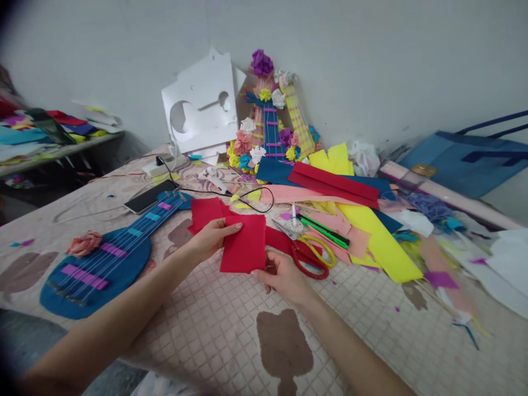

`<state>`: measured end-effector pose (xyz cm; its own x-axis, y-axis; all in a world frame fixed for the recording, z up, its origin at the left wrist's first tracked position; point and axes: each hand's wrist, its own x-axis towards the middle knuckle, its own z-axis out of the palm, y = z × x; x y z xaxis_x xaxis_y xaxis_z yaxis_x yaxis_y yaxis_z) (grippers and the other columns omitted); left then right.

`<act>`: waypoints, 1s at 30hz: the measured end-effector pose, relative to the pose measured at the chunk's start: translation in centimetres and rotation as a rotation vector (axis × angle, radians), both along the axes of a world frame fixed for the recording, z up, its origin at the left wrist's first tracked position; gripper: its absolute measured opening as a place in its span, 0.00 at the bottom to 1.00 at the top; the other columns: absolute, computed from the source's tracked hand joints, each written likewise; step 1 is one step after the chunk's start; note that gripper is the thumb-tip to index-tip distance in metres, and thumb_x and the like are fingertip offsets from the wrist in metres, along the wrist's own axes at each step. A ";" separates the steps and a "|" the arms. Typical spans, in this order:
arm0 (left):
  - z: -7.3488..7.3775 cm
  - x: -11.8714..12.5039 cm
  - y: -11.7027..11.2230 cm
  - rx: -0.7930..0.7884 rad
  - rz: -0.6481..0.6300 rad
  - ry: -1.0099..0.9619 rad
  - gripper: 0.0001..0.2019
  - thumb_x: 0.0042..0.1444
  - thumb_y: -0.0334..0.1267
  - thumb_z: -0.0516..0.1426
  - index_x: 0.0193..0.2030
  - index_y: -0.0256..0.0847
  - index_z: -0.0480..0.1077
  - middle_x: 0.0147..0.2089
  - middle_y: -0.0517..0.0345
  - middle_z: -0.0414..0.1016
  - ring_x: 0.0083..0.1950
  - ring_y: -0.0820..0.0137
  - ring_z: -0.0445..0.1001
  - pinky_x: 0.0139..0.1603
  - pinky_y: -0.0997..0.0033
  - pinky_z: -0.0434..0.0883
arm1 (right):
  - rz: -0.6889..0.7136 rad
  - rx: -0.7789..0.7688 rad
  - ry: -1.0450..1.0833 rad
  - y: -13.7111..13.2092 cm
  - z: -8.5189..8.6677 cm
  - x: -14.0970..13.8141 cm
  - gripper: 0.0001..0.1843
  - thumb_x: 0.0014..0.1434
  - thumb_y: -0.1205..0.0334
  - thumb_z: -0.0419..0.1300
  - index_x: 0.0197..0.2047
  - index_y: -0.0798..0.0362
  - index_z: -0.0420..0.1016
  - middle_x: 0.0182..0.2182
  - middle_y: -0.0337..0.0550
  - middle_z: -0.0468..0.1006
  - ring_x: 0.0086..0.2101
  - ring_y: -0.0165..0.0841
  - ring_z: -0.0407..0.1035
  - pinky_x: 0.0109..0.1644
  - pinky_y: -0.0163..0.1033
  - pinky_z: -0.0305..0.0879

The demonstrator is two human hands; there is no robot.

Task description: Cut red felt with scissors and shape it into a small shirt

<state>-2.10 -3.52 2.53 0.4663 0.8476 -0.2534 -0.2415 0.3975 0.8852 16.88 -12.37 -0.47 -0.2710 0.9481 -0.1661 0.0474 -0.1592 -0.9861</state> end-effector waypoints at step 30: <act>-0.5 -0.4 0.7 -0.142 -0.135 -0.033 0.15 0.44 0.39 0.68 0.37 0.34 0.73 0.35 0.51 0.78 0.33 0.72 0.77 0.34 0.76 0.73 | -0.309 0.113 -0.059 0.5 0.7 2.1 0.16 0.49 0.49 0.66 0.31 0.52 0.69 0.17 0.31 0.66 0.16 0.24 0.57 0.19 0.33 0.53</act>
<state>-2.45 -2.82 2.00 0.5829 0.7337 -0.3492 -0.2053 0.5488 0.8104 19.01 -11.86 0.28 0.0395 0.9973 -0.0621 0.0717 -0.0648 -0.9953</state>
